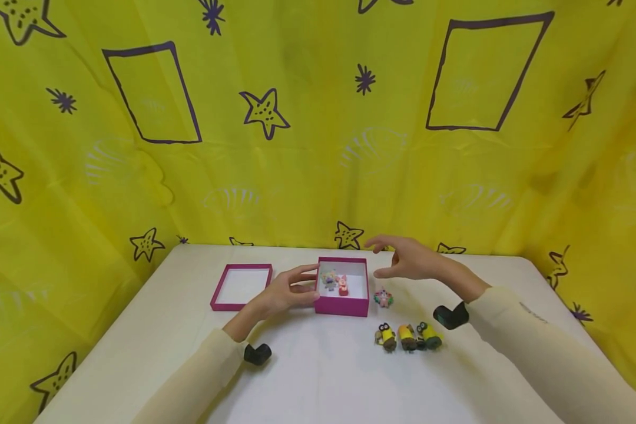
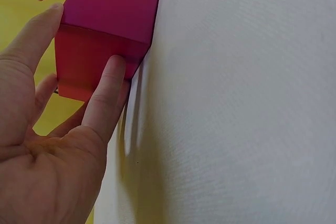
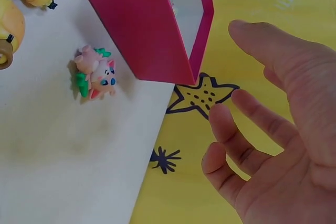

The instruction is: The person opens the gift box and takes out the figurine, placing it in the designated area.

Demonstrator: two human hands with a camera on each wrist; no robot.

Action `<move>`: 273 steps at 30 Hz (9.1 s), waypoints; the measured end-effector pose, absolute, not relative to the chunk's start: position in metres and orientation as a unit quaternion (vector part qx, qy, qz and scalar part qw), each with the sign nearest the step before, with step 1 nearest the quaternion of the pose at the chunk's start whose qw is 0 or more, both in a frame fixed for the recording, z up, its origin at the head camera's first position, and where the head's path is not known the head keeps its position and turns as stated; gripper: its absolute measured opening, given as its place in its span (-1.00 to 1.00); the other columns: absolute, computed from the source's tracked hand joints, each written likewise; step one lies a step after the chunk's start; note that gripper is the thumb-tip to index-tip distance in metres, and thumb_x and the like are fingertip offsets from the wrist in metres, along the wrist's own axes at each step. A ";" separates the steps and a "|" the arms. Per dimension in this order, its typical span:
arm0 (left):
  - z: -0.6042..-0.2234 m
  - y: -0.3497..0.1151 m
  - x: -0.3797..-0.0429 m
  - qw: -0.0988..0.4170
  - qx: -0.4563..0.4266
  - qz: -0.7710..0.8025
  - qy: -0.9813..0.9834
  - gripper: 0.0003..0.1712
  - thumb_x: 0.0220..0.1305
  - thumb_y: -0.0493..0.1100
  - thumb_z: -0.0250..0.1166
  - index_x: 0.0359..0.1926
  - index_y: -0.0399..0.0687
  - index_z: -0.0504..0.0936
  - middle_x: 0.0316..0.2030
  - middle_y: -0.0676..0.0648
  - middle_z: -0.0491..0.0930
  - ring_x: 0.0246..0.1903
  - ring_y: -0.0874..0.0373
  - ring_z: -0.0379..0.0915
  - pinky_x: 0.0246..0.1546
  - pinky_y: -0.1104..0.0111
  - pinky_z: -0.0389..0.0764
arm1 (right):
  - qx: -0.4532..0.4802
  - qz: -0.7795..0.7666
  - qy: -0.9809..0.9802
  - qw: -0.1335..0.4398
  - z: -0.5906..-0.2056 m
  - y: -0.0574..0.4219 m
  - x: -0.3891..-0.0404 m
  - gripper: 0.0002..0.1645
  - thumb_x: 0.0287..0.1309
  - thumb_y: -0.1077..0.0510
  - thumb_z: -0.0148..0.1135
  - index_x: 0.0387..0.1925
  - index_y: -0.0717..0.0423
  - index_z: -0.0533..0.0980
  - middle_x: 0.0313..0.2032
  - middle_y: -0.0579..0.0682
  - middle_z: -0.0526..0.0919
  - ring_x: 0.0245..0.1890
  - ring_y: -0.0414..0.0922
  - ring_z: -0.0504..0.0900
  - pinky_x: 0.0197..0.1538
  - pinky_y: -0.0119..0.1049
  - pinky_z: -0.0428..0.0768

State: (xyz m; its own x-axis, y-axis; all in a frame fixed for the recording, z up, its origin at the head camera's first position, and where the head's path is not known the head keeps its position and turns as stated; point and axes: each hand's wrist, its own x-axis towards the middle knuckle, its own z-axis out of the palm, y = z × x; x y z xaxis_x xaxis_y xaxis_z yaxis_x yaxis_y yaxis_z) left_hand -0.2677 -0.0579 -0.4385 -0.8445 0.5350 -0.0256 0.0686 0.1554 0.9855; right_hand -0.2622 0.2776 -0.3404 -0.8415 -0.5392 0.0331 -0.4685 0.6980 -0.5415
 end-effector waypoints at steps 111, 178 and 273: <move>-0.441 -0.058 -0.269 0.188 0.195 0.605 0.749 -0.16 0.31 -0.15 0.46 0.54 0.11 0.32 0.36 -0.15 0.48 0.27 -0.08 0.50 0.18 0.17 0.62 | -0.210 -0.202 0.954 0.068 -0.396 0.196 -0.276 -0.58 0.03 0.17 0.58 -0.03 0.05 0.69 -0.41 -0.19 0.66 -0.33 -0.13 0.56 -0.18 -0.02 0.24; -0.442 -0.059 -0.270 0.189 0.203 0.603 0.748 -0.15 0.30 -0.14 0.47 0.55 0.12 0.32 0.37 -0.13 0.46 0.26 -0.07 0.50 0.20 0.20 0.60 | -0.265 -0.253 0.930 0.033 -0.353 0.280 -0.243 -0.57 0.15 0.18 0.50 0.06 0.12 0.61 -0.37 -0.18 0.64 -0.36 -0.10 0.47 -0.40 -0.30 0.50; -0.441 -0.059 -0.271 0.195 0.192 0.606 0.747 -0.14 0.30 -0.12 0.48 0.55 0.20 0.32 0.35 -0.13 0.48 0.29 -0.08 0.49 0.25 0.16 0.56 | -0.225 -0.330 0.909 0.119 -0.425 0.326 -0.244 -0.52 0.19 0.18 0.48 0.12 0.17 0.56 -0.38 -0.09 0.58 -0.32 -0.09 0.50 -0.31 -0.39 0.57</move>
State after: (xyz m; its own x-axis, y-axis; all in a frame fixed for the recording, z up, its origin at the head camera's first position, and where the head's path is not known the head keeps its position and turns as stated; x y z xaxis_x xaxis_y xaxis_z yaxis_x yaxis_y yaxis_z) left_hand -0.2709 -0.0588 -0.4408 -0.8497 0.5240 -0.0591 0.0507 0.1927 0.9799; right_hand -0.2437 0.3262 -0.4253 -0.8703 -0.4879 -0.0674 -0.3308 0.6804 -0.6540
